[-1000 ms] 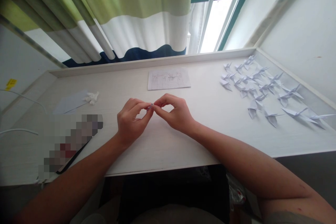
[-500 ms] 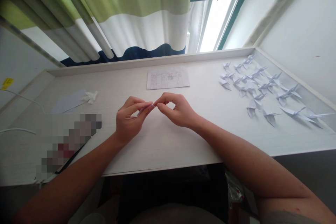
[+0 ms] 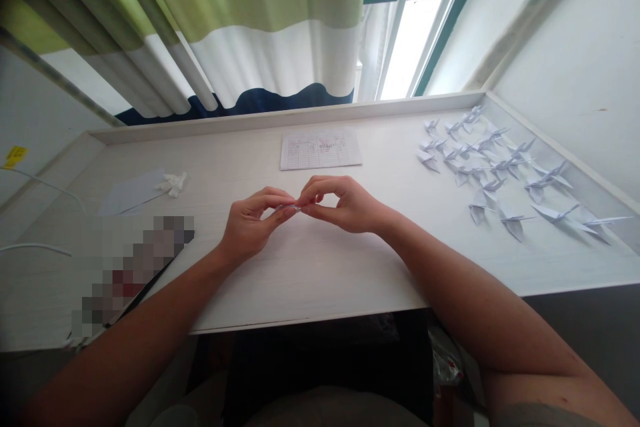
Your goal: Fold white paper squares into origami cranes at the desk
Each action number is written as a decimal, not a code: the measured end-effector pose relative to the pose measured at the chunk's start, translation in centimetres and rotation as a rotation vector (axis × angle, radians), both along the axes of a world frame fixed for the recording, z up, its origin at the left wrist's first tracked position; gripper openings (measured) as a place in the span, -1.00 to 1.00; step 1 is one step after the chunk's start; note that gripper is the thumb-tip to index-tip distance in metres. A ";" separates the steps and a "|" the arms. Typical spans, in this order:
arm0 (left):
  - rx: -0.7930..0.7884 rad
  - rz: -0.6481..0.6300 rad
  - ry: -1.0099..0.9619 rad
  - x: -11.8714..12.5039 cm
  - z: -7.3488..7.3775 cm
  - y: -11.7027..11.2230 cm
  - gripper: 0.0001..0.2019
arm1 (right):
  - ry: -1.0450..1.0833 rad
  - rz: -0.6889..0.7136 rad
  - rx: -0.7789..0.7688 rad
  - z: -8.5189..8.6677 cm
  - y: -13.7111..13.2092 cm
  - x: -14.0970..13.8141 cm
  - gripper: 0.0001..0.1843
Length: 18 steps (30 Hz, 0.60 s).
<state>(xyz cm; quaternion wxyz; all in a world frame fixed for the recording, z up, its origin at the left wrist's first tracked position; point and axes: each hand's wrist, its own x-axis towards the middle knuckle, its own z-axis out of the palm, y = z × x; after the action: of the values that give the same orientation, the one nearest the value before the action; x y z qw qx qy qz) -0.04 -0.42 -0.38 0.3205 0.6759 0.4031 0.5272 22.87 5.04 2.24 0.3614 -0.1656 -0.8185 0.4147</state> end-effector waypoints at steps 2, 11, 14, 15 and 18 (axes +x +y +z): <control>-0.028 -0.003 -0.006 0.0 0.0 0.0 -0.90 | -0.024 -0.011 0.001 0.1 0.0 0.0 -0.92; -0.083 0.006 0.003 0.0 -0.2 0.0 -0.90 | -0.091 -0.026 0.091 0.3 -0.1 -0.3 -0.87; -0.110 0.012 -0.004 0.0 -0.1 0.1 -0.90 | -0.086 -0.047 0.098 0.1 -0.1 -0.3 -0.89; -0.118 0.012 -0.012 0.0 0.0 0.1 -0.90 | -0.084 -0.060 0.093 0.0 -0.1 -0.2 -0.89; -0.149 0.006 -0.026 0.1 0.2 0.0 -0.89 | -0.088 -0.097 0.102 -0.3 0.0 -0.3 -0.85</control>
<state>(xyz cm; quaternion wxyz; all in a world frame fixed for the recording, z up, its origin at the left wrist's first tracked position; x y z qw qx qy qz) 0.02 -0.38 -0.23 0.3735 0.6420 0.4393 0.5053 22.61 5.00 1.94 0.3528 -0.2047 -0.8446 0.3469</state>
